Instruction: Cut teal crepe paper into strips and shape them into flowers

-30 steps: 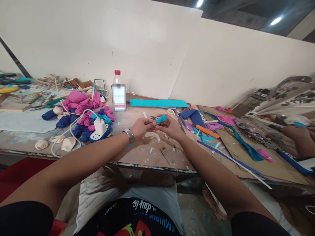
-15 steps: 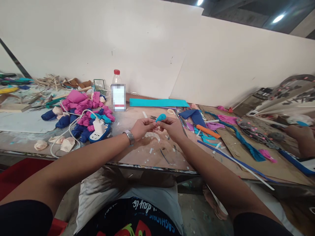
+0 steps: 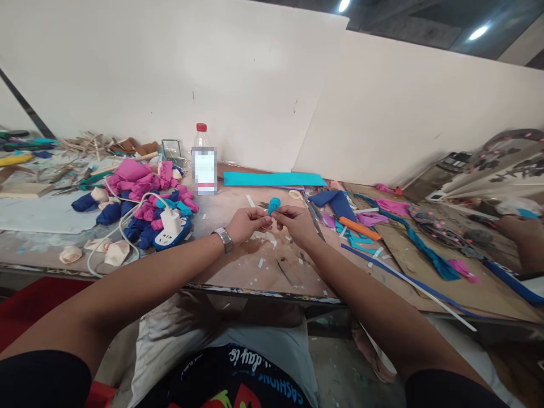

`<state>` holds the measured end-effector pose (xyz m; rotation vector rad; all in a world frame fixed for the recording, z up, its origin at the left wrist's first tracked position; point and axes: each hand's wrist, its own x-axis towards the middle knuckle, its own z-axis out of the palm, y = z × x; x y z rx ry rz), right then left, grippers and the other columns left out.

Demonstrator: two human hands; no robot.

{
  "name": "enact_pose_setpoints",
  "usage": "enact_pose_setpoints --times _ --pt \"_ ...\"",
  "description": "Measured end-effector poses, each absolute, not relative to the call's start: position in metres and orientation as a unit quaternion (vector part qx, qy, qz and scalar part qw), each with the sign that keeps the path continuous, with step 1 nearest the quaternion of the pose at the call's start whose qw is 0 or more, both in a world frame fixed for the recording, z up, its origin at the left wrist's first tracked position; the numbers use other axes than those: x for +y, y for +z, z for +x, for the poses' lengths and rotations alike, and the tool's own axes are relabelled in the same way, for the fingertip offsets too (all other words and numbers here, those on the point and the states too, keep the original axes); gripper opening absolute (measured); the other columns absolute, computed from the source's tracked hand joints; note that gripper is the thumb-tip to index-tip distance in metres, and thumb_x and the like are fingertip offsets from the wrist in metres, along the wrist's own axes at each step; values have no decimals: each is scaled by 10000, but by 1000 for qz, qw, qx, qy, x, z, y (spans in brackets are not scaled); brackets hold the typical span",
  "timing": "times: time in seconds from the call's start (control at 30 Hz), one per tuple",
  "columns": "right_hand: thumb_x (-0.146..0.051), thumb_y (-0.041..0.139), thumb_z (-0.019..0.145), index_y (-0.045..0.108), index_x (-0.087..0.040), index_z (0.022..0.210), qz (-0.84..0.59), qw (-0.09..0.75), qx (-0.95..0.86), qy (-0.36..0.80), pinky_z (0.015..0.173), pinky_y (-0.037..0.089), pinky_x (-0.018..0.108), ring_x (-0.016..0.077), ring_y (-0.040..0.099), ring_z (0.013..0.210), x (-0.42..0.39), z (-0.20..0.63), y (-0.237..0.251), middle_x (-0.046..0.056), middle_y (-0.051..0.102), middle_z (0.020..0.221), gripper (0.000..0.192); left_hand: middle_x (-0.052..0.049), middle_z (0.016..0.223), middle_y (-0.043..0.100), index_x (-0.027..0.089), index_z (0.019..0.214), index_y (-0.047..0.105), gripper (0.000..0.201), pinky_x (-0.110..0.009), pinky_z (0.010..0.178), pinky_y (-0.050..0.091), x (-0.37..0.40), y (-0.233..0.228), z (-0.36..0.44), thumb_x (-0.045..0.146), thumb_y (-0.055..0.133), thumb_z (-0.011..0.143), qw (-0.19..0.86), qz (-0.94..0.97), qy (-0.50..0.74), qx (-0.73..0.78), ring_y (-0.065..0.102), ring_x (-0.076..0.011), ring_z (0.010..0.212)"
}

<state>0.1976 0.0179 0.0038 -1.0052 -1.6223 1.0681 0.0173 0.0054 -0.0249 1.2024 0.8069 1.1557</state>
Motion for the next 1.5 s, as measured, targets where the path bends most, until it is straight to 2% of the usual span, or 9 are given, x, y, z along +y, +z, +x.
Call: enact_pose_setpoints --times 0.17,0.5,0.67,0.87,1.1,1.2,1.33,1.4,1.5 --pt "-537 795 738 701 -190 733 -388 454 -678 428 570 428 274 119 528 538 19 199 2 -12 612 604 360 -77 792 738 118 853 716 538 -326 720 573 5 -25 17 575 877 619 593 538 496 337 701 -170 738" --pt "-553 786 732 709 -196 777 -385 449 -681 432 558 432 275 118 522 546 23 200 -3 -4 632 656 367 -52 752 720 119 833 693 548 -323 712 576 7 -25 16 568 891 589 597 533 499 333 692 -158 704" --pt "-508 745 781 702 -200 779 -386 444 -722 365 545 427 278 128 525 552 19 200 2 4 625 666 311 -50 778 729 127 844 722 517 -322 725 581 8 -26 16 545 896 594 578 545 510 331 691 -153 711" --pt "-406 670 862 730 -219 746 -341 439 -805 208 662 458 322 169 572 678 13 203 12 42 652 732 228 -52 817 742 139 891 731 537 -350 777 595 8 -26 15 553 891 590 568 541 522 335 694 -157 729" --pt "-402 670 878 757 -234 774 -313 445 -814 205 658 474 333 179 599 688 12 203 15 64 698 788 216 -70 849 746 134 931 727 535 -360 788 596 9 -27 14 522 891 601 566 542 525 333 701 -172 759" --pt "-408 677 874 760 -233 772 -319 450 -809 204 659 480 330 177 602 690 12 203 13 64 703 796 219 -59 857 729 137 959 713 474 -343 755 590 11 -29 13 462 872 652 558 560 501 353 700 -167 742" --pt "-414 687 864 765 -235 779 -331 457 -799 209 656 484 330 187 625 720 10 200 15 65 714 804 213 -39 777 706 139 905 713 286 -304 706 551 11 -34 13 366 792 750 508 654 445 341 657 -144 678" --pt "-409 690 865 764 -235 760 -335 468 -791 207 645 477 330 186 620 705 6 198 19 61 707 779 216 -50 821 728 149 900 731 223 -289 722 530 10 -36 14 317 770 758 480 690 426 333 654 -147 717" --pt "-399 705 864 757 -230 734 -333 470 -789 217 640 468 330 190 613 706 1 194 28 61 696 763 220 -53 824 741 157 899 751 190 -265 658 484 6 -37 16 302 737 777 454 719 396 345 630 -146 696"
